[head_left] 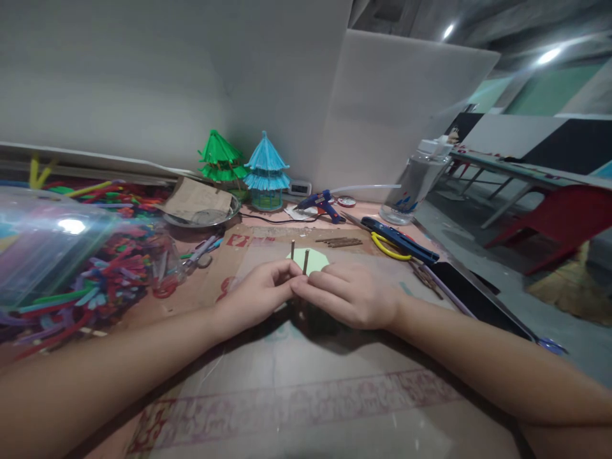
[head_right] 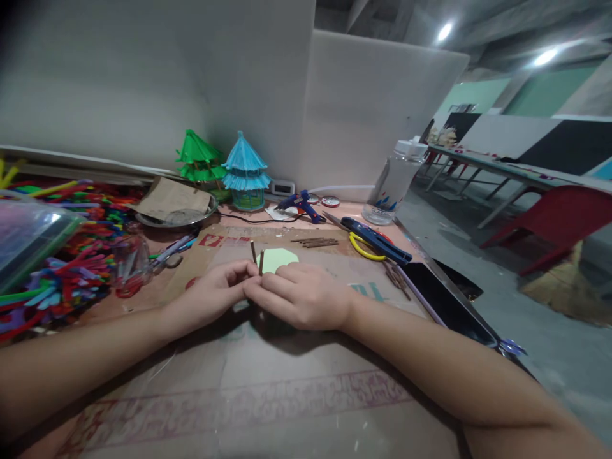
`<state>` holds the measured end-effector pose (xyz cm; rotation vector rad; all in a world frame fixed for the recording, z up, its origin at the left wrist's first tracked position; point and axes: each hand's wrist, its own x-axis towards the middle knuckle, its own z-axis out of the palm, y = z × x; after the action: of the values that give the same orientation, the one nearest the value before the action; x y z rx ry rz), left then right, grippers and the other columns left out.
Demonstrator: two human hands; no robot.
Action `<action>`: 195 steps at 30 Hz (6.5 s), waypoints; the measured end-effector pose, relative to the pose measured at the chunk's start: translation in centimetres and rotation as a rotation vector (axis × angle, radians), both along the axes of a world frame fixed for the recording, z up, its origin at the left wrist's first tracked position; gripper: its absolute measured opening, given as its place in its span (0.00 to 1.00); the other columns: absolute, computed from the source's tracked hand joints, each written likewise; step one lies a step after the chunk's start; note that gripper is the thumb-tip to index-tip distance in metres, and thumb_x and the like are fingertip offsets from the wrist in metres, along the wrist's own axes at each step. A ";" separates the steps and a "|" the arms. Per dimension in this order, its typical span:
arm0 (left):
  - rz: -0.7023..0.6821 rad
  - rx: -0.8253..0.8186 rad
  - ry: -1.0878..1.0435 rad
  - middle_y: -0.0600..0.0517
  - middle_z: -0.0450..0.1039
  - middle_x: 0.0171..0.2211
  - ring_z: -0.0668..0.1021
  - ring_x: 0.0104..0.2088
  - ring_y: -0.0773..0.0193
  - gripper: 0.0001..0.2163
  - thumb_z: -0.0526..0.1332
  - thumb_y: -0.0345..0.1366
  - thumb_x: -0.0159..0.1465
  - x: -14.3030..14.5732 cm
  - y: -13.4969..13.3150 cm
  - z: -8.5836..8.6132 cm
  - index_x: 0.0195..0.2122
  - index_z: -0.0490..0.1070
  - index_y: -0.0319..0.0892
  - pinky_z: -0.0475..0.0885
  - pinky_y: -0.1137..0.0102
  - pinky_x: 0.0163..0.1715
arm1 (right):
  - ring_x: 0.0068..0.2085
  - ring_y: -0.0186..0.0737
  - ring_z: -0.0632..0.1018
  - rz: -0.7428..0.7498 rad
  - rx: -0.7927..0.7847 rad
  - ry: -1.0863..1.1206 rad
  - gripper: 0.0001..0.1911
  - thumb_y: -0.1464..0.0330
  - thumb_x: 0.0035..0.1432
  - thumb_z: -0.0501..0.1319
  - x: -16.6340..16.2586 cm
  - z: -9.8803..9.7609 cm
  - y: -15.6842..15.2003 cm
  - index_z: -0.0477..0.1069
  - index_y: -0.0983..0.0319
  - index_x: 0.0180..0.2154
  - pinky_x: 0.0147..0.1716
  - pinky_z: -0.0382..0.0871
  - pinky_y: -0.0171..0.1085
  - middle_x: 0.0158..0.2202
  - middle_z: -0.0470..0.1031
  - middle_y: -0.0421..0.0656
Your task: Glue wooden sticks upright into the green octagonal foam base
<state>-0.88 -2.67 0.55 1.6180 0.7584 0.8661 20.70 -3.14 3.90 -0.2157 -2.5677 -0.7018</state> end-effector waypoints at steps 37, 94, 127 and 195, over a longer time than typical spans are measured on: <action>0.109 0.644 0.477 0.44 0.76 0.50 0.77 0.52 0.51 0.18 0.64 0.48 0.65 -2.9 4.8 -0.8 0.50 0.72 0.42 0.71 0.57 0.53 | 0.35 0.39 0.76 -0.334 -1.097 0.754 0.09 0.64 0.65 0.59 -0.9 -1.8 2.3 0.75 0.63 0.37 0.34 0.68 0.37 0.34 0.78 0.44; -0.052 0.850 0.651 0.47 0.77 0.41 0.77 0.44 0.53 0.10 0.57 0.42 0.69 -2.2 3.6 -0.4 0.37 0.74 0.44 0.71 0.59 0.48 | 0.30 0.37 0.72 -0.288 -0.960 0.470 0.13 0.63 0.70 0.53 -1.0 -2.8 0.9 0.67 0.59 0.33 0.32 0.63 0.36 0.28 0.73 0.40; -0.057 0.852 0.622 0.47 0.77 0.41 0.77 0.44 0.54 0.10 0.58 0.42 0.69 -2.2 3.5 -0.3 0.38 0.75 0.44 0.71 0.61 0.48 | 0.30 0.37 0.71 -0.310 -0.964 0.386 0.15 0.61 0.70 0.52 -1.0 -2.7 0.9 0.66 0.60 0.32 0.32 0.61 0.36 0.28 0.72 0.41; -0.079 0.891 0.655 0.45 0.76 0.42 0.77 0.45 0.52 0.09 0.54 0.34 0.66 -2.3 3.5 -0.3 0.42 0.73 0.43 0.72 0.58 0.47 | 0.28 0.35 0.71 -0.307 -0.912 0.368 0.14 0.62 0.71 0.54 -0.9 -2.9 1.1 0.66 0.61 0.31 0.30 0.59 0.35 0.26 0.71 0.39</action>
<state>-3.16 0.83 0.22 2.7857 0.7785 0.6344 19.83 -2.08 0.99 -0.9372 -2.3204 0.4392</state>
